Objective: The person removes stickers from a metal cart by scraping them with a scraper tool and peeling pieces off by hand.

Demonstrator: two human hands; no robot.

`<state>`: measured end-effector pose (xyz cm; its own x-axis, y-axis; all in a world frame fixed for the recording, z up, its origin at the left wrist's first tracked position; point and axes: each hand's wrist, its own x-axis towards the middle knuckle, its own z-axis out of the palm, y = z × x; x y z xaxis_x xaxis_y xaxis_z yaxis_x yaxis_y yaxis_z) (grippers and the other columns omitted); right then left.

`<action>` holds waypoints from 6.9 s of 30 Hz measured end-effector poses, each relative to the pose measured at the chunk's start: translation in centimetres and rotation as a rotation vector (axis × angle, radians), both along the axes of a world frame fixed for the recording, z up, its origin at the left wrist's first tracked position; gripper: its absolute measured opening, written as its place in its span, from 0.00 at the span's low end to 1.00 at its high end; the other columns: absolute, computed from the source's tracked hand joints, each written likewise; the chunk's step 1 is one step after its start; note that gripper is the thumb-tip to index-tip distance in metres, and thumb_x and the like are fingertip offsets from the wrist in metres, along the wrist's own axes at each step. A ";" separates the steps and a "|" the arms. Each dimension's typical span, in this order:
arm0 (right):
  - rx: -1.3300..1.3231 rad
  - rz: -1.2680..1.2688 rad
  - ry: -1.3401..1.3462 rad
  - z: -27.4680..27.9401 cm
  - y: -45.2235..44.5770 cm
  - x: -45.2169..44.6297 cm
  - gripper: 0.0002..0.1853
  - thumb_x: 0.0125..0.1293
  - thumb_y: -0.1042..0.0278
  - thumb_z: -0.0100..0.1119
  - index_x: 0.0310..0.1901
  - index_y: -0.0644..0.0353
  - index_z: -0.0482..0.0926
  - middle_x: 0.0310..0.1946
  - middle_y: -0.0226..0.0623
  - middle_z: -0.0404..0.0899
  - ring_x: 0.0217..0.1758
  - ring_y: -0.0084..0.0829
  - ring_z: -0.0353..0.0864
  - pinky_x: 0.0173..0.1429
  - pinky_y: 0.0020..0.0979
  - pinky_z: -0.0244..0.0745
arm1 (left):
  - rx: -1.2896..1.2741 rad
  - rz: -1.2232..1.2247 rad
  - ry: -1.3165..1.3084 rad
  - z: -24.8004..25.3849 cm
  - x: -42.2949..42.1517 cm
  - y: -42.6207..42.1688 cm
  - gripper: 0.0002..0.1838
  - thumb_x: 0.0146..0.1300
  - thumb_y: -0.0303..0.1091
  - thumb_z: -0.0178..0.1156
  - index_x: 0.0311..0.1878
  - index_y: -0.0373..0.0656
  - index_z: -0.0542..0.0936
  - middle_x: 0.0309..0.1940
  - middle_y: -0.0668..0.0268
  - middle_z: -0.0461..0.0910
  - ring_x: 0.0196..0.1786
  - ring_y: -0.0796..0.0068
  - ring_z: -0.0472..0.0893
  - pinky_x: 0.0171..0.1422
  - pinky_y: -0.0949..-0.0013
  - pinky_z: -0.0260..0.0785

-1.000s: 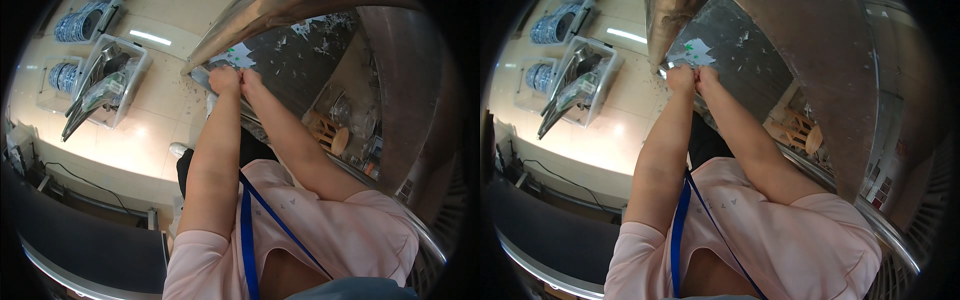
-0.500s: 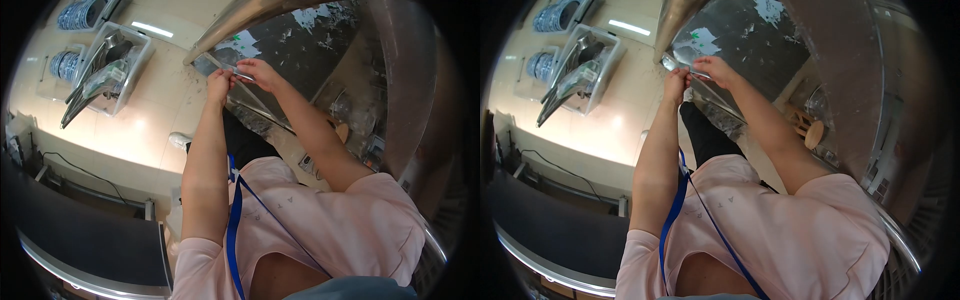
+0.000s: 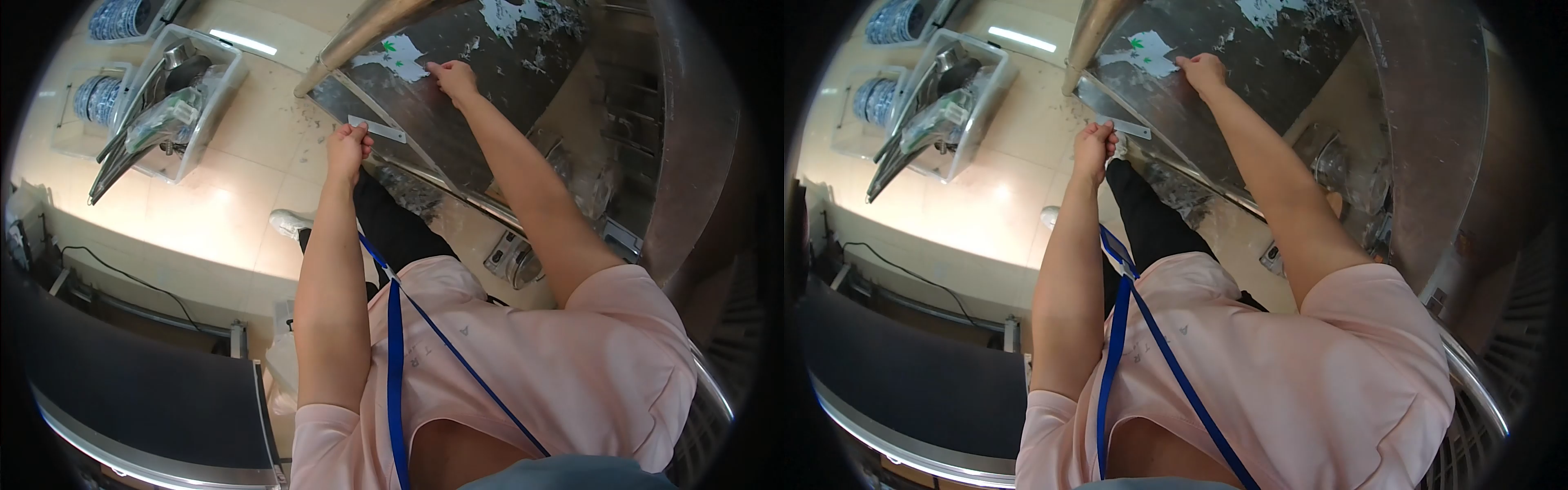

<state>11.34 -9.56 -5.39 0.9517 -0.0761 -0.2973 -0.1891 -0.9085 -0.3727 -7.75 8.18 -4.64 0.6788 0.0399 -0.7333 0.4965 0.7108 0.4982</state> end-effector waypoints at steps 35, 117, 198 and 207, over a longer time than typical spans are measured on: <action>0.297 -0.166 0.061 0.1 2.8 -0.8 0.05 0.44 0.76 0.60 0.25 0.65 0.76 0.20 0.34 0.75 0.21 0.23 0.74 0.25 0.23 0.70 | -0.030 0.007 0.005 -0.9 0.3 -1.5 0.09 0.56 0.33 0.52 0.21 0.44 0.69 0.14 0.72 0.69 0.14 0.84 0.64 0.19 0.80 0.55; 1.155 -1.025 0.601 1.9 3.4 -4.9 0.07 0.57 0.73 0.44 0.23 0.64 0.66 0.15 0.37 0.69 0.13 0.24 0.67 0.16 0.17 0.62 | 0.737 0.109 0.445 1.1 10.5 -7.3 0.15 0.47 0.37 0.51 0.18 0.34 0.77 0.16 0.57 0.76 0.21 0.64 0.77 0.35 0.64 0.68; 0.178 0.844 -0.206 2.7 3.5 -1.8 0.04 0.50 0.70 0.52 0.27 0.61 0.73 0.26 0.42 0.73 0.32 0.44 0.72 0.36 0.38 0.67 | 0.746 -0.069 0.047 -2.1 2.7 -4.9 0.15 0.54 0.39 0.51 0.22 0.36 0.74 0.16 0.54 0.73 0.24 0.58 0.74 0.32 0.62 0.64; 0.286 0.686 -0.256 2.3 2.9 -2.3 0.05 0.49 0.72 0.52 0.27 0.63 0.74 0.27 0.44 0.73 0.32 0.43 0.73 0.37 0.34 0.68 | 0.705 -0.067 0.059 -1.9 2.0 -5.2 0.16 0.54 0.39 0.51 0.22 0.34 0.73 0.15 0.56 0.74 0.22 0.61 0.75 0.31 0.64 0.65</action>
<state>9.03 -6.63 -3.14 0.7999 0.5998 0.0186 0.5030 -0.6531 -0.5661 -5.80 3.00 -6.53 0.6563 0.4779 -0.5839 0.5682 0.1961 0.7992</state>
